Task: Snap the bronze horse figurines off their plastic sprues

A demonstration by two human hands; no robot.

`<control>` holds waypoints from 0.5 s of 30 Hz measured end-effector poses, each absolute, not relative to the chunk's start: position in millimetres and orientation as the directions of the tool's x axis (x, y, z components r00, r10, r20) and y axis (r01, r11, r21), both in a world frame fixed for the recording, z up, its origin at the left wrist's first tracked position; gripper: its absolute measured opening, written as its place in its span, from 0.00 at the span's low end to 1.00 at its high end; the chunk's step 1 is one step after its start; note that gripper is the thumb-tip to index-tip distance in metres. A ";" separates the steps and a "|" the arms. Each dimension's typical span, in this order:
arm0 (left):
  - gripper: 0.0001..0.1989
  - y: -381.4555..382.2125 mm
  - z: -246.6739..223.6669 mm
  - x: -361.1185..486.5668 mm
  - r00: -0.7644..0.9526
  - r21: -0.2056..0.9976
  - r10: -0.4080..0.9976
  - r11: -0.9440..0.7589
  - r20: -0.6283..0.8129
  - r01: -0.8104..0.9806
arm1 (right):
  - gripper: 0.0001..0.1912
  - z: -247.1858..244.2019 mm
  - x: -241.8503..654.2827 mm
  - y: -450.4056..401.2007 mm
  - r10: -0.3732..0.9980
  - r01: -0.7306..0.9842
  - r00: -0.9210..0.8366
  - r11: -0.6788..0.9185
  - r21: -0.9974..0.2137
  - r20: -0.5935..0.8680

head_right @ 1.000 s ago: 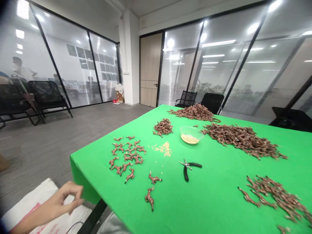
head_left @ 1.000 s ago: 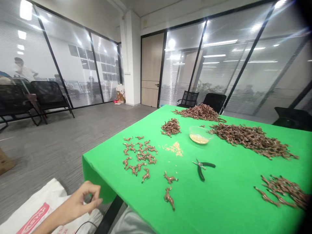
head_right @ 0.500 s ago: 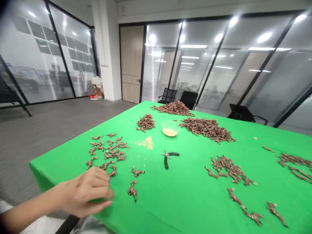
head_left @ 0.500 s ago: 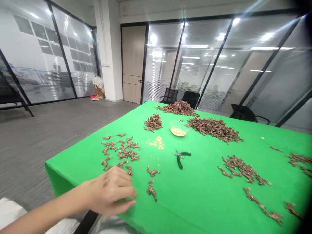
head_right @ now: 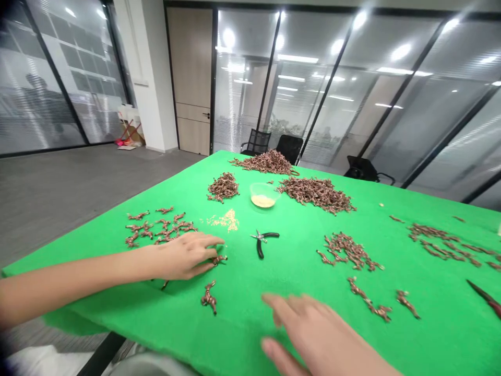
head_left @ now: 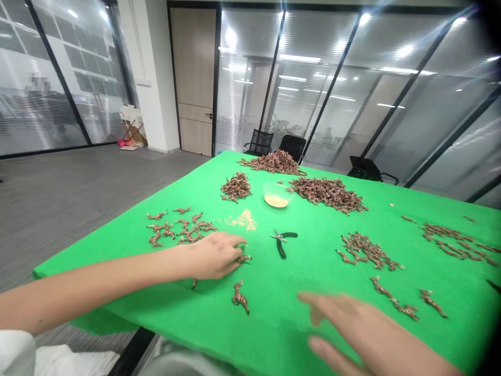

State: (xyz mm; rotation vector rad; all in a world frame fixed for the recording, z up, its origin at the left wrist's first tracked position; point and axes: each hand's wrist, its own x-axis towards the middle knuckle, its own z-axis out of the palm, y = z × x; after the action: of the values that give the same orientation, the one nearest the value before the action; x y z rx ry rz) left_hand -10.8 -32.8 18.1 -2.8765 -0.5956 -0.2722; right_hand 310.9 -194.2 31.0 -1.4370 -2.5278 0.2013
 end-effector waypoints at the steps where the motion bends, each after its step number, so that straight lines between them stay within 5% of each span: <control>1: 0.07 -30.6 19.3 -9.9 0.907 -0.164 0.364 -0.902 0.209 0.400 | 0.23 37.6 292.6 -176.1 0.841 0.839 -0.513 0.533 -0.105 0.172; 3: 0.06 -25.6 23.1 -8.0 0.918 -0.178 0.357 -0.905 0.172 0.386 | 0.20 45.5 259.4 -143.4 0.795 0.816 -0.574 0.575 0.061 0.193; 7: 0.04 -15.8 31.3 -4.8 0.927 -0.118 0.357 -0.922 0.112 0.370 | 0.14 34.7 224.4 -99.3 0.790 0.798 -0.601 0.582 0.159 0.123; 15: 0.06 -11.1 50.5 1.4 0.893 -0.143 0.443 -0.881 0.082 0.450 | 0.11 -19.5 228.9 -83.6 0.682 0.741 -0.633 0.671 0.031 0.366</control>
State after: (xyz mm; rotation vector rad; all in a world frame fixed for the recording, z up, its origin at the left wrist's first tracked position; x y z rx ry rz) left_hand 1.4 -11.1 50.5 -2.9010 -0.6890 -0.0707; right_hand 228.9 -83.6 -19.5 -1.1275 -2.5636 -0.2554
